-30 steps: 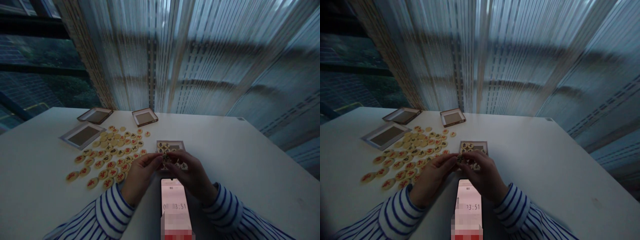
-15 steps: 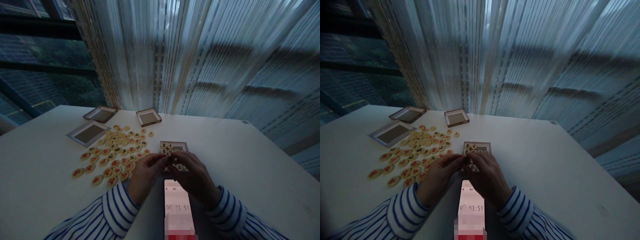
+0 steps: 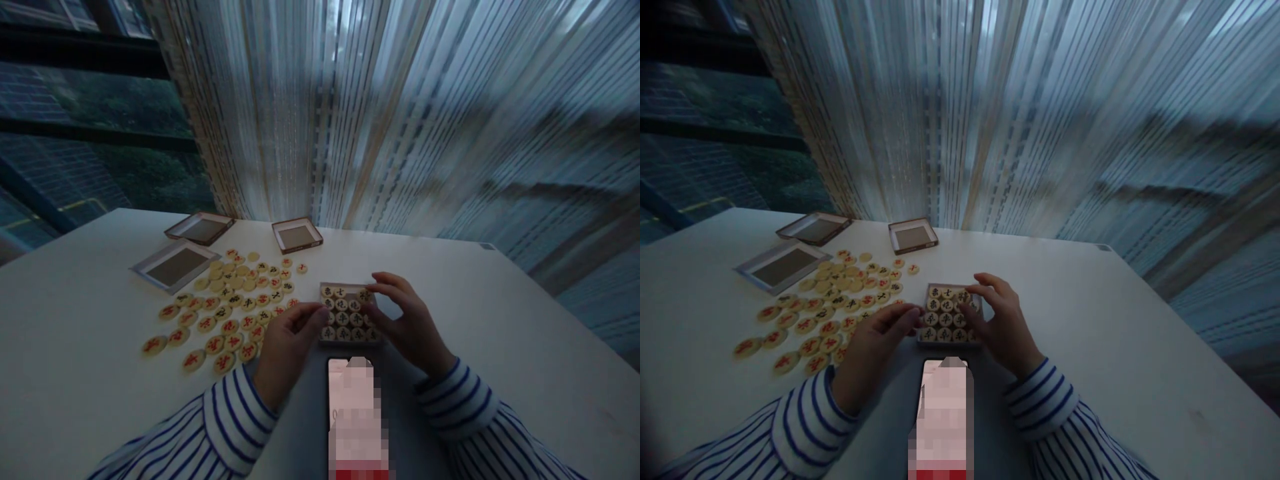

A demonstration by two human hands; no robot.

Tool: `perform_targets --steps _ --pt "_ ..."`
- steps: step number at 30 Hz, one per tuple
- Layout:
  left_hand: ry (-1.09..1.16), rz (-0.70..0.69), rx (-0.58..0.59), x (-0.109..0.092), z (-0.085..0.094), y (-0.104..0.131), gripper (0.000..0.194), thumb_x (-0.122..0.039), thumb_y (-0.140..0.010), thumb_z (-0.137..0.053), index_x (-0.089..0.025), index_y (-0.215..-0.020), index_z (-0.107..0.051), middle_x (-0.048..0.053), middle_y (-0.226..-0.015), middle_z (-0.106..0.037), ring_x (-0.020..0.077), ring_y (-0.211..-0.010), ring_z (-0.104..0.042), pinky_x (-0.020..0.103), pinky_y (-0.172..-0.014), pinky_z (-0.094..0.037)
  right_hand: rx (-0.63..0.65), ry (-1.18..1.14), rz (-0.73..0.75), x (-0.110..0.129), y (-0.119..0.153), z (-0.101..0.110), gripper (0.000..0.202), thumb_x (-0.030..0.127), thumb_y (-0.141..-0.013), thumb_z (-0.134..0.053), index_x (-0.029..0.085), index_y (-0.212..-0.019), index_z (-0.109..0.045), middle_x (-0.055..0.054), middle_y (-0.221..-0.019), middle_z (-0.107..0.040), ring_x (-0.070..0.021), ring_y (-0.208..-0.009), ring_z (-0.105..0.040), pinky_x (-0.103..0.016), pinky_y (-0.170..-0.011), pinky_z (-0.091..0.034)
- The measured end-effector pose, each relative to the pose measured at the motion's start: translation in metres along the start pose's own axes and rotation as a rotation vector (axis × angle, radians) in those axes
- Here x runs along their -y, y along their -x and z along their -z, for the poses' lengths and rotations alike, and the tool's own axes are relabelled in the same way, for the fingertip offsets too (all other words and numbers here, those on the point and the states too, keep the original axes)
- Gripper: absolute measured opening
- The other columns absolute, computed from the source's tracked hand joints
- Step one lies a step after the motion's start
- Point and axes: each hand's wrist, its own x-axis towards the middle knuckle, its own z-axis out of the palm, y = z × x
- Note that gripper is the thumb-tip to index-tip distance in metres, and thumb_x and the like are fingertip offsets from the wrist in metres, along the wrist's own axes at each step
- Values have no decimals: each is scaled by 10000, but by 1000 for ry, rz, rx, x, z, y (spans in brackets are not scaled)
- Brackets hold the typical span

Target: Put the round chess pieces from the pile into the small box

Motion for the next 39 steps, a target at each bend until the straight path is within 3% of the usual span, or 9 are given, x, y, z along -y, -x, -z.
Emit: perform_targets --steps 11,39 --pt "-86 -42 -63 -3 3 -6 229 -386 -644 -621 -163 -666 -669 14 -581 -652 148 -569 -585 259 -565 -476 109 70 -105 -30 -18 -22 223 311 -744 -641 198 -933 -670 -119 -1149 -602 -260 -1077 -540 -469 -927 -430" --pt "-162 -93 -48 -2 4 -7 247 -389 -705 -571 -168 -705 -683 21 -626 -664 148 -579 -576 257 -571 -474 211 137 -173 -31 -22 -29 215 298 -729 -626 204 -911 -691 -97 -1123 -629 -252 -1063 -551 -443 -938 -424"
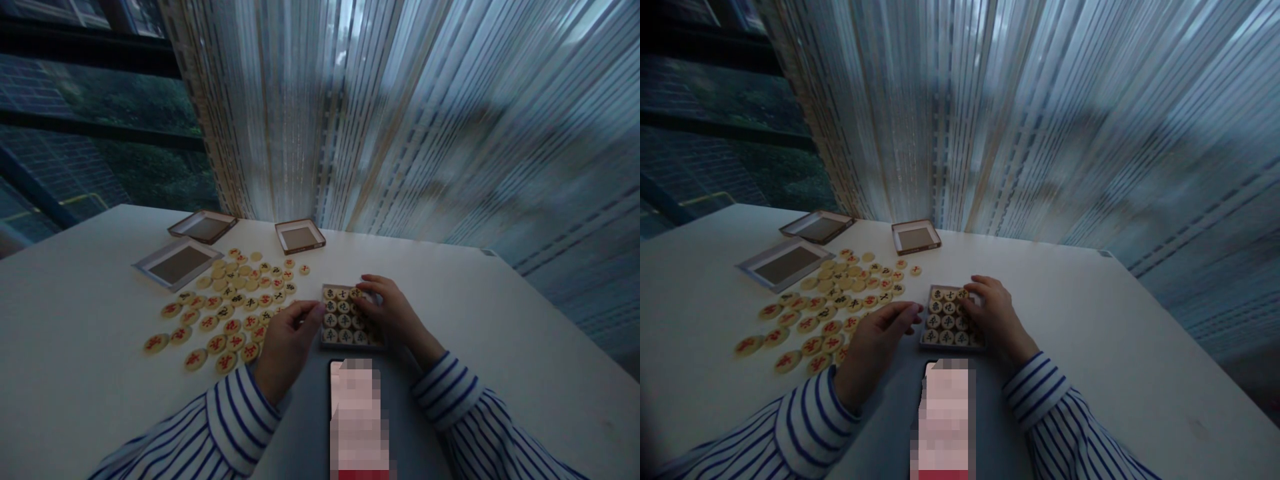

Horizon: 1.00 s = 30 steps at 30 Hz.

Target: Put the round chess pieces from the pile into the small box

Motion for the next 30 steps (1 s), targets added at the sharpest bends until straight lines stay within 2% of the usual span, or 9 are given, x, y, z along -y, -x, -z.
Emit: perform_targets --steps 13,18,23,30 --pt "16 34 10 -4 1 1 252 -395 -692 -579 -166 -707 -684 19 -612 -659 151 -583 -578 255 -561 -462 0 -10 24 -2 0 0 218 281 -723 -629 208 -920 -686 -103 -1102 -638 -250 -1045 -568 -450 -927 -434" --pt "-9 25 11 -2 3 2 269 -401 -708 -566 -162 -726 -686 19 -624 -662 143 -577 -566 248 -557 -453 -39 -30 9 -4 2 2 204 278 -760 -576 183 -906 -684 -114 -1093 -640 -247 -1047 -563 -451 -932 -426" --pt "-27 20 5 -3 2 1 267 -402 -701 -563 -164 -710 -685 19 -620 -667 140 -555 -556 248 -542 -448 -26 36 -9 -5 3 4 154 270 -755 -576 214 -833 -697 -94 -1080 -644 -252 -1035 -565 -459 -916 -430" --pt "-4 6 -1 -1 2 0 247 -385 -701 -572 -164 -706 -683 23 -630 -674 143 -566 -565 255 -562 -458 -12 98 -2 -4 3 1 167 259 -765 -562 225 -836 -709 -93 -1066 -650 -262 -1021 -573 -464 -891 -446"
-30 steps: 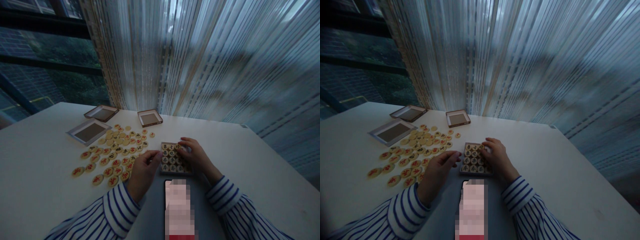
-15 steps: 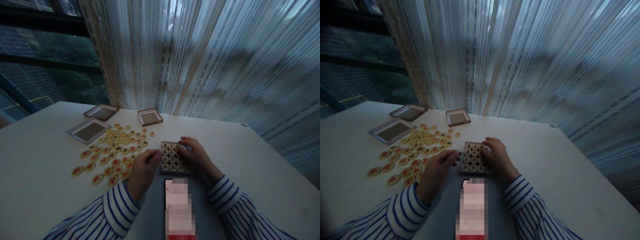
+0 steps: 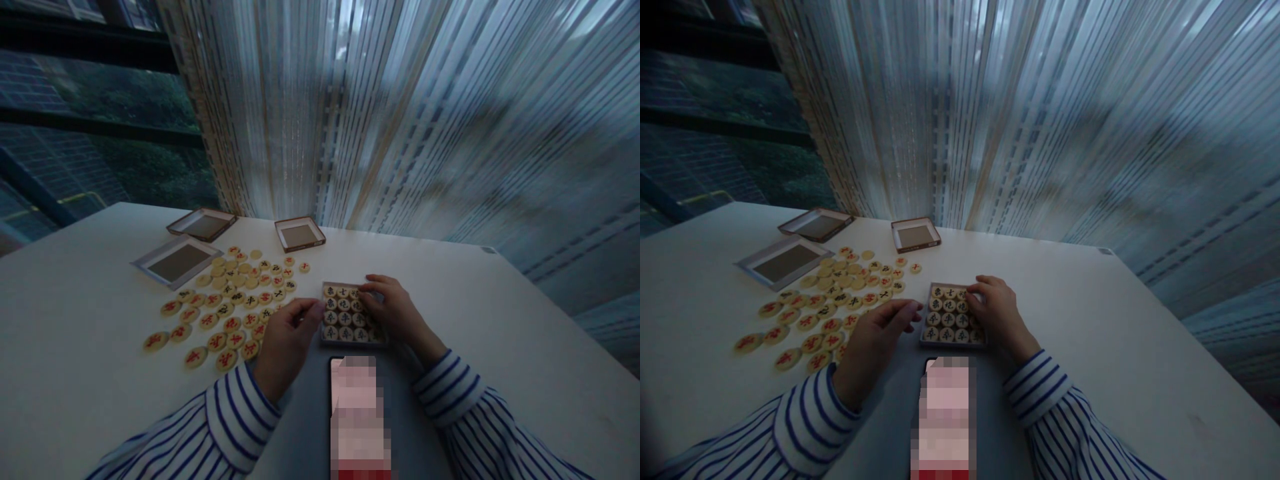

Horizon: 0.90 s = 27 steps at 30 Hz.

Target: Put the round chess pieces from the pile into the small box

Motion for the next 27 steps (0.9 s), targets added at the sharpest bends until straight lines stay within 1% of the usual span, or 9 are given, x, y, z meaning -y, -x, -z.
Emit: perform_targets --steps 4,13,16,18,22,25,27 --pt "-9 -2 13 1 0 0 265 -392 -710 -557 -160 -712 -684 23 -635 -667 144 -579 -565 260 -581 -455 -10 24 9 0 0 -2 167 257 -766 -556 236 -824 -711 -85 -1047 -660 -261 -994 -589 -465 -867 -461" --pt "-1 15 28 3 1 -1 278 -402 -722 -550 -157 -718 -680 31 -640 -663 155 -606 -578 265 -589 -457 -21 44 -8 2 0 -3 174 247 -772 -552 254 -838 -713 -69 -1033 -672 -261 -983 -601 -460 -866 -470" --pt "-26 9 28 2 0 -1 285 -409 -725 -539 -161 -724 -679 34 -646 -666 158 -606 -579 267 -584 -457 -33 20 -18 3 0 -2 176 248 -770 -545 233 -828 -710 -85 -1030 -672 -266 -982 -600 -460 -868 -467" --pt "-37 -4 34 1 0 1 282 -406 -725 -540 -161 -726 -678 34 -650 -665 154 -598 -575 262 -574 -454 -80 -19 -26 4 0 0 179 255 -775 -534 215 -820 -702 -93 -1013 -676 -258 -969 -605 -450 -872 -466" --pt "-49 -34 81 -2 2 2 232 -366 -714 -571 -160 -736 -676 37 -660 -669 155 -613 -591 260 -583 -464 -230 -90 4 10 3 6 187 270 -799 -500 202 -815 -674 -93 -955 -688 -235 -914 -621 -423 -845 -480" --pt "-141 -114 65 -4 13 -2 204 -333 -725 -582 -172 -803 -681 47 -733 -685 167 -673 -609 278 -639 -478 -288 -96 108 18 8 10 185 260 -817 -482 198 -817 -656 -92 -912 -693 -224 -883 -625 -407 -816 -483" --pt "-292 -195 10 -4 24 -8 214 -327 -738 -574 -181 -855 -678 48 -758 -680 183 -709 -611 302 -679 -481 -304 -82 169 25 12 13 165 246 -815 -491 198 -818 -649 -90 -905 -691 -223 -877 -623 -412 -821 -471"
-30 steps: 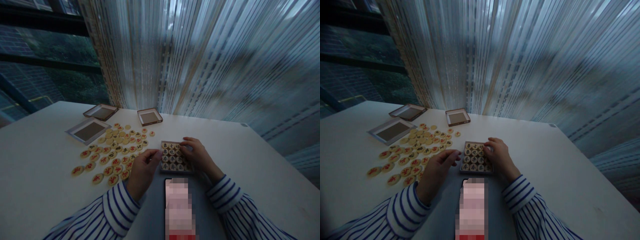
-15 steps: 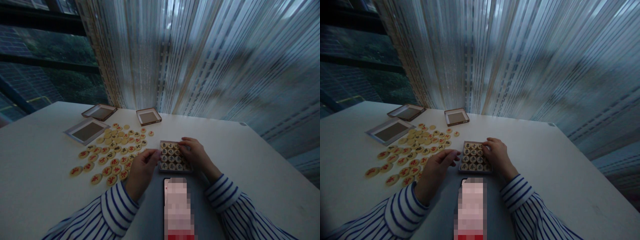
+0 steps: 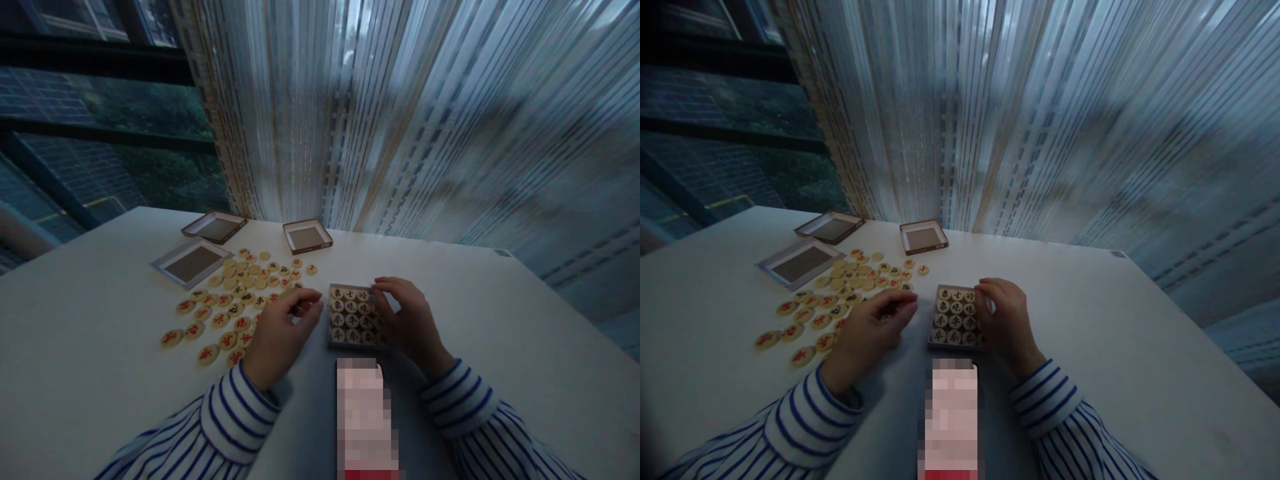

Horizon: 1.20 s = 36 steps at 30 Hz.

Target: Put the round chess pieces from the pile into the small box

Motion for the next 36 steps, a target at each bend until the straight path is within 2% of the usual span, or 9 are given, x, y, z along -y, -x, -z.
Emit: perform_targets --steps 3,6,12,20,26,32,36 --pt "-354 -123 -79 9 15 -11 250 -301 -750 -554 -172 -934 -662 84 -937 -677 237 -902 -597 364 -831 -444 2 27 41 11 4 3 148 233 -819 -497 205 -832 -642 -82 -924 -685 -224 -889 -613 -428 -843 -440" --pt "-632 -169 -51 17 24 -18 286 -269 -777 -505 -133 -982 -651 132 -998 -670 292 -966 -571 423 -870 -407 21 34 75 16 7 4 147 221 -828 -491 201 -839 -636 -80 -926 -682 -221 -892 -608 -431 -854 -421" --pt "-851 -140 49 22 26 -21 284 -248 -791 -472 -182 -1008 -644 110 -990 -683 310 -965 -570 419 -812 -411 29 36 85 15 10 2 142 213 -831 -491 202 -849 -632 -73 -920 -682 -215 -895 -609 -433 -877 -403" --pt "-962 5 53 14 21 -26 323 -374 -785 -487 -180 -980 -656 108 -919 -689 303 -951 -581 413 -804 -413 -12 51 151 14 10 1 89 192 -824 -522 190 -844 -608 -74 -909 -679 -211 -873 -608 -429 -843 -421" --pt "-960 57 49 14 20 -29 295 -353 -776 -474 -187 -936 -658 104 -867 -692 307 -914 -598 423 -787 -415 3 37 149 16 10 2 84 181 -826 -524 189 -840 -606 -66 -898 -675 -205 -864 -608 -426 -846 -419" --pt "-861 -87 -11 13 19 -29 275 -307 -776 -496 -162 -963 -636 104 -922 -685 285 -913 -596 436 -829 -417 -21 35 161 15 10 1 84 168 -818 -527 188 -848 -602 -70 -902 -677 -209 -867 -611 -429 -832 -424" --pt "-576 -212 -22 13 15 -24 296 -251 -779 -507 -130 -1036 -591 94 -952 -652 217 -875 -600 355 -789 -467 -26 38 165 14 11 2 80 171 -818 -531 187 -859 -598 -71 -902 -677 -209 -869 -611 -436 -834 -428"
